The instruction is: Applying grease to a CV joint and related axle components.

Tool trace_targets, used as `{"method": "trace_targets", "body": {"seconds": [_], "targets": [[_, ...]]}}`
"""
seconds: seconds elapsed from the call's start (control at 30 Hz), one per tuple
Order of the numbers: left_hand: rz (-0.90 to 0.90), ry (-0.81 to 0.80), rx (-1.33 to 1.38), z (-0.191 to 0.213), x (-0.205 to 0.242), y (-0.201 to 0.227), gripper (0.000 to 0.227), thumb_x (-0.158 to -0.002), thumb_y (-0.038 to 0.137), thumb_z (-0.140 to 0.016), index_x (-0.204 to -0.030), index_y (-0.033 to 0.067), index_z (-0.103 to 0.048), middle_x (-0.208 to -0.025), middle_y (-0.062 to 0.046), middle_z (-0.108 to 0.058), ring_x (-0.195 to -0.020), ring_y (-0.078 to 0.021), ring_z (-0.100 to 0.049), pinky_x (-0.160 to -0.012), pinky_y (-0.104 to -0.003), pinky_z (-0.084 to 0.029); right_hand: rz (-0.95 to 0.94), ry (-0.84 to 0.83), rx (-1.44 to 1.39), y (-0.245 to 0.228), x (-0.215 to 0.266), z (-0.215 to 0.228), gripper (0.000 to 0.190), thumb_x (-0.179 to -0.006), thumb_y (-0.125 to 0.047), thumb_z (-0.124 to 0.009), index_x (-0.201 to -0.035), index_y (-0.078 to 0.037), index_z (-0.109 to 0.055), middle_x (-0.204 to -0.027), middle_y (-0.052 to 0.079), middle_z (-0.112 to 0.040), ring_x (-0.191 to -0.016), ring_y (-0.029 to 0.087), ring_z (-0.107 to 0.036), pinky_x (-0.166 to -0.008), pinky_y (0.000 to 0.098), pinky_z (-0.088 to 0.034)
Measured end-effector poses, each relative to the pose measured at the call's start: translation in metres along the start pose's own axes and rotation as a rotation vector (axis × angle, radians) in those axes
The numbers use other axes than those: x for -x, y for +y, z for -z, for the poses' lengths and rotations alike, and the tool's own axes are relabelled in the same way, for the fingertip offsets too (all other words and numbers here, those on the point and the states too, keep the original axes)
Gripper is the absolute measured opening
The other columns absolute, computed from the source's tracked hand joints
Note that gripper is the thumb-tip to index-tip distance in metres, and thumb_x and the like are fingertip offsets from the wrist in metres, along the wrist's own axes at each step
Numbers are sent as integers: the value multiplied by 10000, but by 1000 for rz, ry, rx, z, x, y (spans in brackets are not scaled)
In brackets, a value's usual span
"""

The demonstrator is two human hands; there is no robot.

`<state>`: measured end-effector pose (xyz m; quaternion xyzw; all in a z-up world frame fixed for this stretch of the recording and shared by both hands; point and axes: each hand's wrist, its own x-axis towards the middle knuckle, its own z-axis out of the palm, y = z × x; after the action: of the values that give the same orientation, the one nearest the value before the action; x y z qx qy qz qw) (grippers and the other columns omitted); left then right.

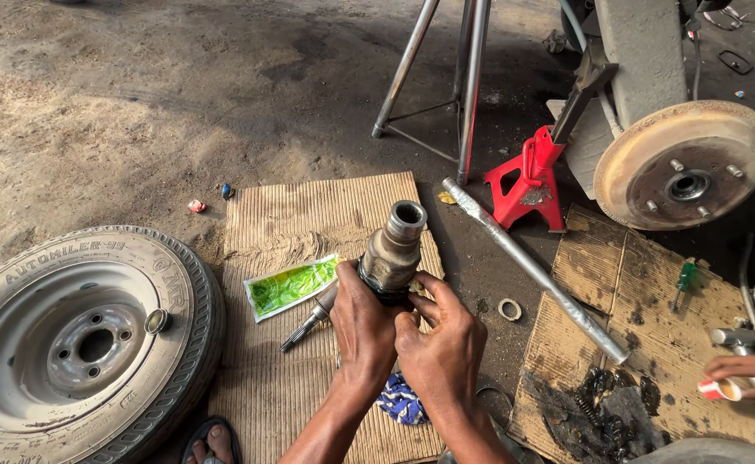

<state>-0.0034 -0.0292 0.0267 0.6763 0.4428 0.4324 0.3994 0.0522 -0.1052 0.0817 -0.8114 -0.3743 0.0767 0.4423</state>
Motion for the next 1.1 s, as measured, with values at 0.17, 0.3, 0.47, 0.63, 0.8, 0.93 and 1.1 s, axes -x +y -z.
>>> {"method": "trace_targets", "body": {"seconds": [0.17,0.3,0.47,0.63,0.8,0.93,1.1], "targets": [[48,-2,-4,1,0,3,572,-680,88,-818,-1077,-29,-423,-886,-232,-630,-802,-400,-714,-647,-530,-570,38,15,-34,-3,4,0,491,-729,-17,-689,-1219,7,-672,-1031,221,-783,-1019,297,-779,-905,406,-591],[47,51,-37,0,-4,4,584,-650,95,-849,-1053,-21,-442,-890,-237,-624,-806,-422,-692,-665,-537,-539,65,21,-77,5,-1,1,459,-701,12,-671,-1160,8,-701,-1090,221,-767,-1045,290,-771,-922,387,-598],[-12,62,-16,2,-15,7,648,-633,174,-908,-1028,-30,-436,-864,-242,-618,-765,-424,-673,-642,-535,-527,173,-57,-262,24,-29,20,342,-682,73,-614,-977,-5,-770,-1086,161,-768,-972,238,-785,-881,354,-624],[-152,-136,66,5,-31,0,541,-628,148,-783,-1028,7,-448,-817,-170,-650,-645,-291,-690,-584,-430,-601,-305,166,-623,35,-67,74,443,-679,139,-544,-1052,-41,-702,-1050,96,-720,-911,212,-713,-678,335,-600],[-93,-277,-117,-12,-44,3,543,-585,141,-767,-1020,-18,-484,-755,-163,-642,-573,-266,-636,-536,-414,-554,-404,253,-633,34,-78,86,377,-749,102,-586,-1096,-25,-661,-1061,84,-712,-899,215,-705,-687,323,-608],[8,-510,-395,-52,-54,-37,576,-622,125,-710,-1133,-50,-508,-765,-147,-629,-530,-250,-617,-462,-383,-558,-408,255,-625,42,-83,76,329,-788,67,-631,-1108,-8,-653,-1073,106,-702,-898,210,-699,-699,315,-605],[115,-842,-662,-90,-41,-120,484,-737,226,-748,-1115,-29,-587,-808,-131,-650,-569,-211,-589,-487,-347,-521,-433,211,-594,49,-91,63,324,-792,62,-629,-1110,9,-662,-1087,123,-709,-899,213,-705,-705,322,-603]]}}
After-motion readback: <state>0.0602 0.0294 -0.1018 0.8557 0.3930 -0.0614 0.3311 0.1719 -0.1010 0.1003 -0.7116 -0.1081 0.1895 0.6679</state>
